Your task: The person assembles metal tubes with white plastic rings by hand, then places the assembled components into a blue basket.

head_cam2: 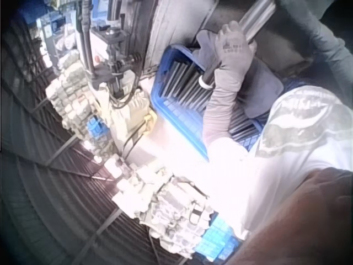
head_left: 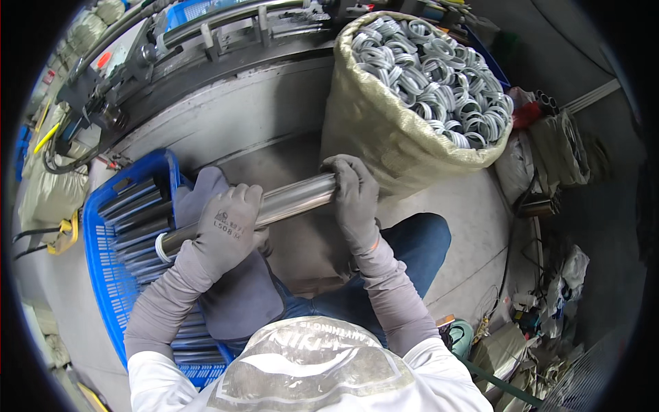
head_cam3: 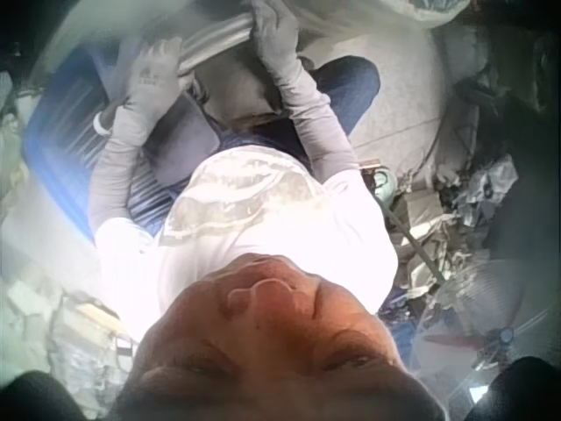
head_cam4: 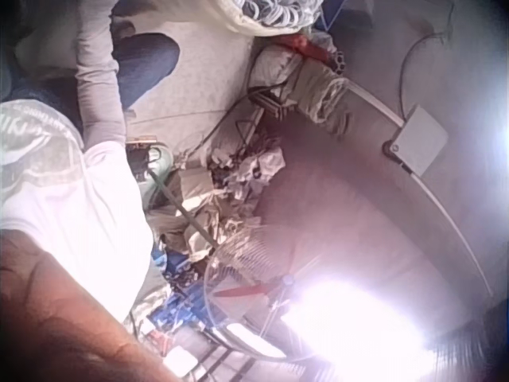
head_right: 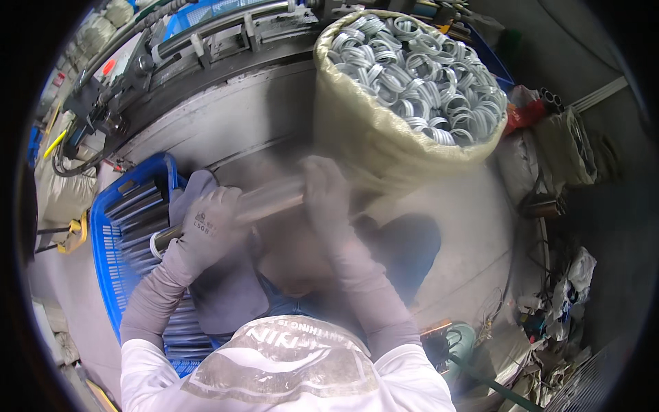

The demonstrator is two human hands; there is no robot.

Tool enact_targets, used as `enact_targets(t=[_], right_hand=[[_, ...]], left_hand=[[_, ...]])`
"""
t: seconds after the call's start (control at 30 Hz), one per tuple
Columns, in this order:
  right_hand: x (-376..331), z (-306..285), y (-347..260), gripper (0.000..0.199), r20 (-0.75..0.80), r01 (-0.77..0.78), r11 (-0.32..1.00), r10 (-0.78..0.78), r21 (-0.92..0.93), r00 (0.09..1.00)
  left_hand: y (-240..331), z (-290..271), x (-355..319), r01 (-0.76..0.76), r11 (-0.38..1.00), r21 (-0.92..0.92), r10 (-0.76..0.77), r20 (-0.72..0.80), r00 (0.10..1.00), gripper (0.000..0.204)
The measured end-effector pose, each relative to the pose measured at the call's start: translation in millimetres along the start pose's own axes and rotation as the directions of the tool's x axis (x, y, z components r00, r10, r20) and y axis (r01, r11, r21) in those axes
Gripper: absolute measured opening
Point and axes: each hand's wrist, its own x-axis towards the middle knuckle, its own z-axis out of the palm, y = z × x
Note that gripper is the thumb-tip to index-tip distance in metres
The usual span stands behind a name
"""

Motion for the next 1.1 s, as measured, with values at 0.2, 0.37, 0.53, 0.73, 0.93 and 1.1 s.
enact_targets(t=[0.2,0.37,0.53,0.73,0.93,1.1], right_hand=[[4,-15,-9,0.024,0.063,-0.071,0.997,0.073,-0.027,0.995],[78,-130,-75,0.032,-0.245,0.180,0.895,-0.297,-0.408,0.923],[154,-260,-60,0.034,-0.106,0.120,0.513,-0.389,-0.850,0.915],[156,-260,-38,0.036,-0.055,-0.056,0.093,0.010,-0.994,0.998],[173,-225,-28,0.030,0.174,0.271,0.716,-0.209,-0.643,0.962],[169,-217,-36,0.025,-0.089,0.046,0.926,-0.086,-0.376,0.992]], left_hand=[[-7,-20,-6,-0.013,0.991,-0.133,0.016,0.021,1.000,0.058],[-27,-16,-38,0.069,0.985,-0.158,-0.067,0.014,0.998,0.062],[-28,-7,-41,0.077,0.980,-0.181,-0.088,-0.054,0.995,0.059],[-24,-9,-36,0.077,0.972,-0.221,-0.093,-0.060,0.994,0.056],[-28,-10,-35,0.059,0.978,-0.201,-0.064,-0.019,0.998,0.058],[-40,-31,-26,0.032,0.978,-0.205,-0.047,-0.067,0.997,0.058]])
